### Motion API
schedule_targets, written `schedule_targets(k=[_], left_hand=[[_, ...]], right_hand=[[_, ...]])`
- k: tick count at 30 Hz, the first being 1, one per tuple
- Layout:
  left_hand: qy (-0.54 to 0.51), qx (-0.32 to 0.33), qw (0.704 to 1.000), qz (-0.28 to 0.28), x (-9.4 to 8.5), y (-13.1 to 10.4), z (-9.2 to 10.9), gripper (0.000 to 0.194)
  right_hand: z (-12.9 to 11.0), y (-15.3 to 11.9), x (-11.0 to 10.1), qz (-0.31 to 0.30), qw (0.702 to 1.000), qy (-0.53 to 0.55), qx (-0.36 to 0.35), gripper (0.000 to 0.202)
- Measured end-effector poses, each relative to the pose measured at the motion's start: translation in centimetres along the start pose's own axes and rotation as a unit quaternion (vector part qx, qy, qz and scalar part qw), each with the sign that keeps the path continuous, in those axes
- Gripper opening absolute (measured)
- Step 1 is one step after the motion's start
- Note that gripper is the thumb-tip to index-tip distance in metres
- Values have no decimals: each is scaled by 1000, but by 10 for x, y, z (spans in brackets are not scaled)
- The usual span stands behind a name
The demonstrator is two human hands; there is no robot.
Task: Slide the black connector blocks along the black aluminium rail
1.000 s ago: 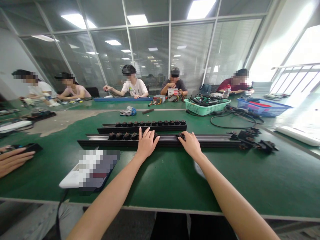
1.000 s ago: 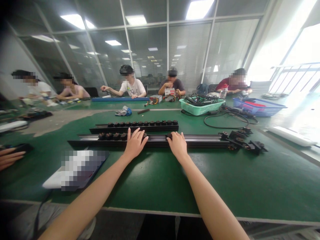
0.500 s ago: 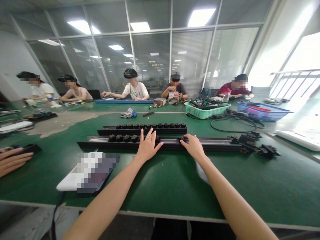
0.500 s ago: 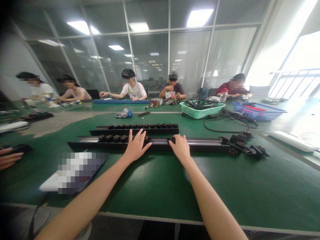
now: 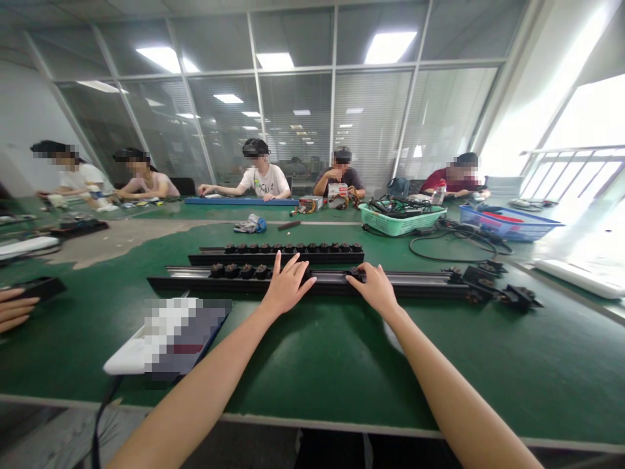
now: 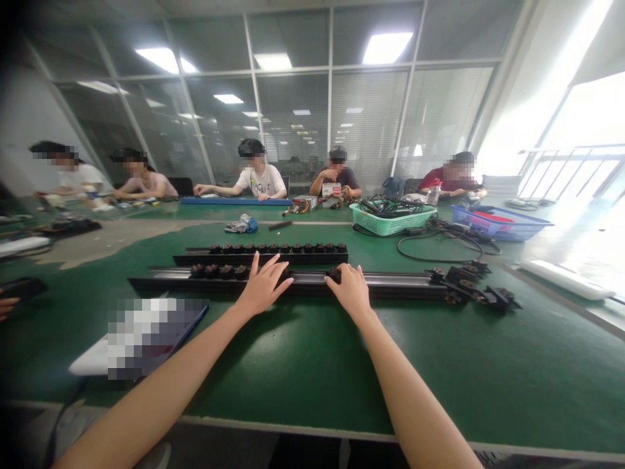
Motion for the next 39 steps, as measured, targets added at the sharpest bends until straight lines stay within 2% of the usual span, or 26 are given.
schedule_targets(k=[7,15,20,28,39], left_hand=[[-5,-12,1000,-9,1,-2,3,62],[-14,-13,1000,0,4,-1,8,68],[-30,-40,999,0,7,-2,5,69],[-60,-56,997,7,8,-3,5,69],[-88,-58,994,0,8,-2,8,78]], right_hand=[[6,1,-1,-10,1000,1,20,16],[11,2,-4,-16,999,-11,44,19],[13,1,-6,-18,998,-11,57,18],[13,2,-9,-19,998,-18,60,18],[15,3,-13,-15,997,-29,63,16]])
Point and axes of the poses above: each hand's wrist, its own y-axis towards the middle knuckle, its own x-axis out of the palm, z = x × y, the point moved 9 cm from there along y, towards the middle knuckle, and after that the axes turned 9 degrees about x, right-handed, at the moved point
